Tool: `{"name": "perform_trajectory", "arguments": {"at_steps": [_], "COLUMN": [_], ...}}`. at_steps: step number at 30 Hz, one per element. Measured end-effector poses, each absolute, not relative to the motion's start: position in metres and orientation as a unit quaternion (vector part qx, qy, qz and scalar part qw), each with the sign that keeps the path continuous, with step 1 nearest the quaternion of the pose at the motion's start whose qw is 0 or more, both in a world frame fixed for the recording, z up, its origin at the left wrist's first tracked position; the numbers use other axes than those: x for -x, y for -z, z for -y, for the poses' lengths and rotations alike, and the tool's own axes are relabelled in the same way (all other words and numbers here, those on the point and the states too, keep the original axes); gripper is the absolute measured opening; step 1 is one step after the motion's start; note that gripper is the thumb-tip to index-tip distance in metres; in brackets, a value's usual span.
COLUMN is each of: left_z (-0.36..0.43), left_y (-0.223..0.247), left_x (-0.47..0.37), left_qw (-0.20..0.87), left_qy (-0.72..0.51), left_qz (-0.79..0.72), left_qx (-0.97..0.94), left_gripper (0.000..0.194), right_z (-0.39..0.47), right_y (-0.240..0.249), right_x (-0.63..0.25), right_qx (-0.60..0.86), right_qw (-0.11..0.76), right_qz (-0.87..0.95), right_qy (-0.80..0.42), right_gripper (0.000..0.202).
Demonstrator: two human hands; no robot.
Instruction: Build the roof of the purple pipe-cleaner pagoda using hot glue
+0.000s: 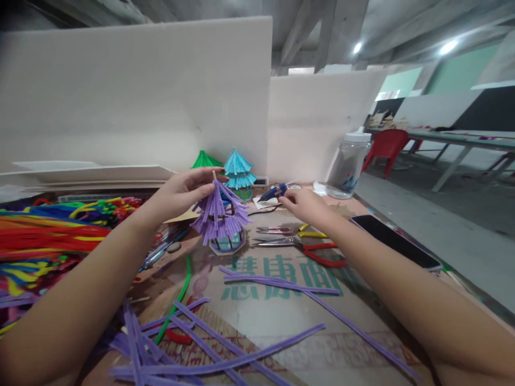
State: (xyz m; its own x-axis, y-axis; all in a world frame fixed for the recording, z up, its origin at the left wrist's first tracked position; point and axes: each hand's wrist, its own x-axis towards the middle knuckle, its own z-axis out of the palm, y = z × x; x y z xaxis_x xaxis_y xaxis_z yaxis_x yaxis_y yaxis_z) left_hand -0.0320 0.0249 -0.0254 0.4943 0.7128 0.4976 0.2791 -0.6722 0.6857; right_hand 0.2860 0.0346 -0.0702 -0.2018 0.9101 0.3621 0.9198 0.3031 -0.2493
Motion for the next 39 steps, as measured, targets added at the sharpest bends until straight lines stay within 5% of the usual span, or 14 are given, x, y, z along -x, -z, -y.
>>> {"name": "perform_trajectory", "arguments": {"at_steps": [8,14,20,39], "left_z": [-0.003,0.025,0.044,0.032], "left_y": [0.010,0.003,0.021,0.052], "left_x": [0.027,0.027,0.034,0.027], "left_qw": [0.138,-0.001,-0.130,-0.245], "left_qy": [-0.418,-0.362,-0.259,-0.252], "left_qz": [-0.384,-0.411,-0.384,-0.412], "left_qx": [-0.812,-0.837,-0.877,-0.841], "left_gripper": [0.048,0.051,0.079,0.086], "right_z": [-0.052,-0.057,-0.063,-0.063], "right_y": [0.097,0.115,0.127,0.128], "right_x": [-0.306,-0.309,-0.309,-0.308], "right_qx": [0.648,0.662,0.667,0.645], "right_qw": [0.237,0.196,0.162,0.126], "right_qz": [0.723,0.721,0.725,0.752], "right_qy": [0.034,0.049,0.051,0.056], "right_gripper": [0.055,0.040,0.037,0.036]}}
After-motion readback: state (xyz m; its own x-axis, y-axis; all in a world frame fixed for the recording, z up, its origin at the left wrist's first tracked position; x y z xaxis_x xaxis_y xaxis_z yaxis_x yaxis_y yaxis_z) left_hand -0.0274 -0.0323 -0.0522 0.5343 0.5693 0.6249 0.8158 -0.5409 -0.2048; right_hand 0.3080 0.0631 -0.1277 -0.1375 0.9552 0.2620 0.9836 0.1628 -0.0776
